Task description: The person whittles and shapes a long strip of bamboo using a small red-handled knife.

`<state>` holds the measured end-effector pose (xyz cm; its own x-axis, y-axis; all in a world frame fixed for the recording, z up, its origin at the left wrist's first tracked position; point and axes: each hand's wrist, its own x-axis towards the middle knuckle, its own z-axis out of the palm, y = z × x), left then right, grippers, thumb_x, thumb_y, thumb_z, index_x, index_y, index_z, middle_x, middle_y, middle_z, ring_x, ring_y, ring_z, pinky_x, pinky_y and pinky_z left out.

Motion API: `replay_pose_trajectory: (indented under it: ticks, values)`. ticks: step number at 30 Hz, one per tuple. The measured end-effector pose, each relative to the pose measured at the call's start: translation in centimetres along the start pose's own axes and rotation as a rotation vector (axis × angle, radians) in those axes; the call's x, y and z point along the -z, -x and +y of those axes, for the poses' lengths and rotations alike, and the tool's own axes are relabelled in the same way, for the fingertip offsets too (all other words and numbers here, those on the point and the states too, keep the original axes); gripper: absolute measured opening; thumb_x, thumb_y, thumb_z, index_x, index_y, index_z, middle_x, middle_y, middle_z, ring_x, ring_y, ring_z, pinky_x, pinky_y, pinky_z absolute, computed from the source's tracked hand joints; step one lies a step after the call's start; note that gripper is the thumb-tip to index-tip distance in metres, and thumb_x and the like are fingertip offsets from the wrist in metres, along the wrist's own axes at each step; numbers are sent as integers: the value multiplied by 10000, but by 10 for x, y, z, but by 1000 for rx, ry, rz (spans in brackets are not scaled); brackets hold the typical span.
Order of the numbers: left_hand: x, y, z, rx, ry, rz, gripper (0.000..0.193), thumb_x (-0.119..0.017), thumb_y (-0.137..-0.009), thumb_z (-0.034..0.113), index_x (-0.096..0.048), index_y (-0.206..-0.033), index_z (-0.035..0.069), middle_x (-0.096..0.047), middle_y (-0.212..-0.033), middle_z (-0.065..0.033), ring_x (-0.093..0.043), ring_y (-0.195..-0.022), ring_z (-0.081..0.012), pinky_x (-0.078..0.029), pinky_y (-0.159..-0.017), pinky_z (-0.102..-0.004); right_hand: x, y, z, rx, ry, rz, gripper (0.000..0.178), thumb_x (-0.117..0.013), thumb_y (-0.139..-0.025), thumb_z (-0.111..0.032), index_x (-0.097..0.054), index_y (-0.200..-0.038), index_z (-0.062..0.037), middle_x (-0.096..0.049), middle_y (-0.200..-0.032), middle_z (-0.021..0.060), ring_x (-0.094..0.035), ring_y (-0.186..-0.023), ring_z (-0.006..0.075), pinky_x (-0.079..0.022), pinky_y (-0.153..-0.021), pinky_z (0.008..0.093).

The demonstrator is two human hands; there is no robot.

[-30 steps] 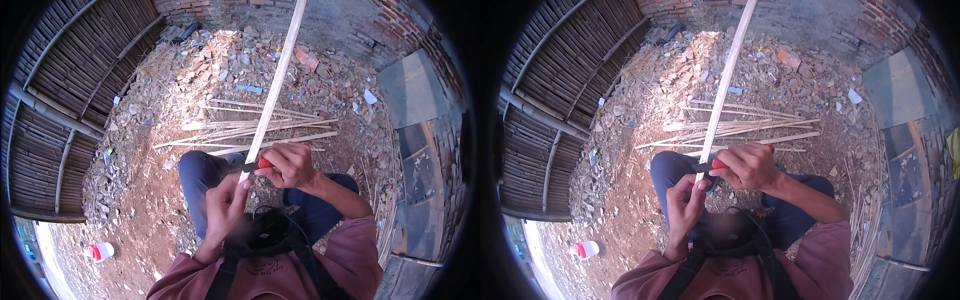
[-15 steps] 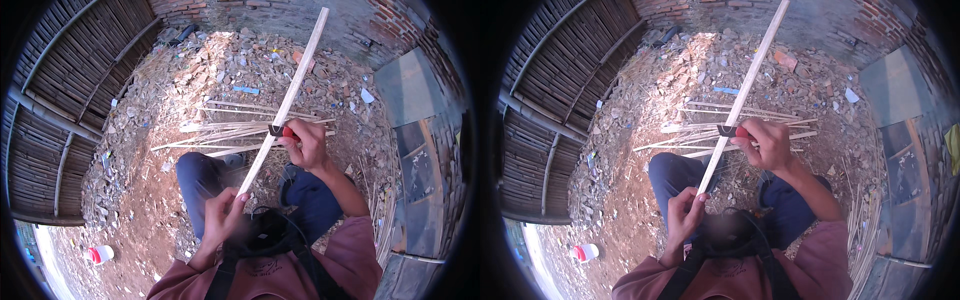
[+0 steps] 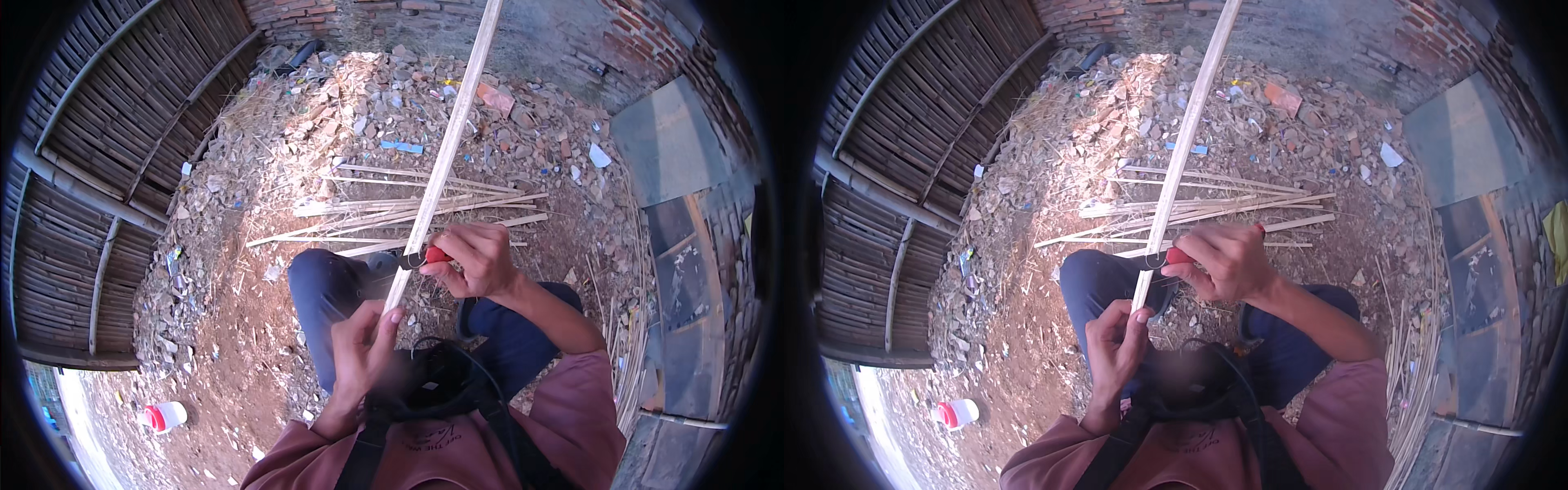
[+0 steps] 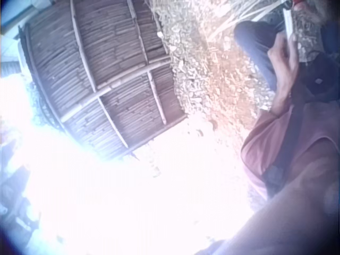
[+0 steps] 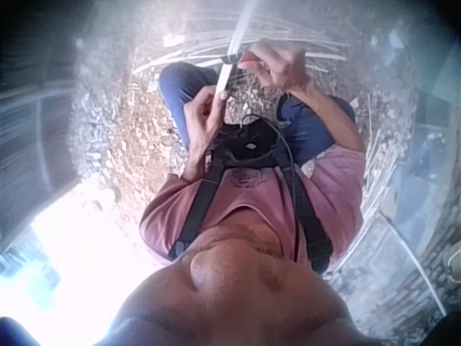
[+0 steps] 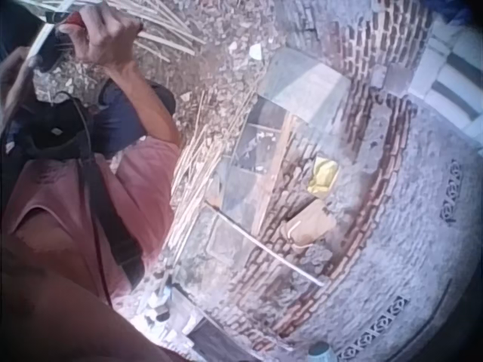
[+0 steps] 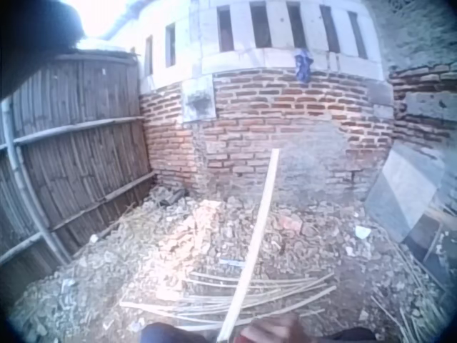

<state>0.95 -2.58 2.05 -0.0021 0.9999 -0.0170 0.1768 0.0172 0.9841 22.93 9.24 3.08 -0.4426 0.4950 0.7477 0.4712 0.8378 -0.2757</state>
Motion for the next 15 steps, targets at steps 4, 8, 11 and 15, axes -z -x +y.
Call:
replay_pose_trajectory:
  ticks: [4, 8, 11, 15]
  values:
    - [2, 4, -4, -9, -15, -12, 219, -643, -1088, 168, -699, -981, -14, -558, -647, 74, -464, -577, 10, -301, -512, -206, 9, -4, 8, -41, 43, 9, 334, -782, -937, -395, -677, -834, -95, -675, -708, 28, -688, -589, 221, -511, -519, 349]
    - [5, 11, -15, 19, 25, -44, 232, -646, -1087, 178, -699, -970, -16, -550, -634, 79, -459, -568, 14, -286, -506, -206, 14, -8, 20, -86, 25, 101, 337, -766, -962, -366, -680, -817, -74, -692, -724, 43, -694, -584, 222, -511, -521, 350]
    - [11, 15, -12, 38, 24, -71, 241, -656, -1084, 187, -699, -962, -16, -541, -620, 85, -454, -556, 16, -278, -499, -208, 22, -8, 29, -179, -10, 100, 312, -756, -980, -320, -690, -850, -44, -678, -716, 59, -674, -572, 201, -497, -515, 341]
    - [16, 24, -22, 63, 40, -67, 242, -662, -1080, 189, -701, -959, -17, -541, -613, 87, -447, -538, 16, -272, -488, -212, 31, -11, 42, -224, 6, 161, 337, -722, -1012, -320, -684, -863, -19, -656, -697, 74, -597, -520, 188, -445, -493, 339]
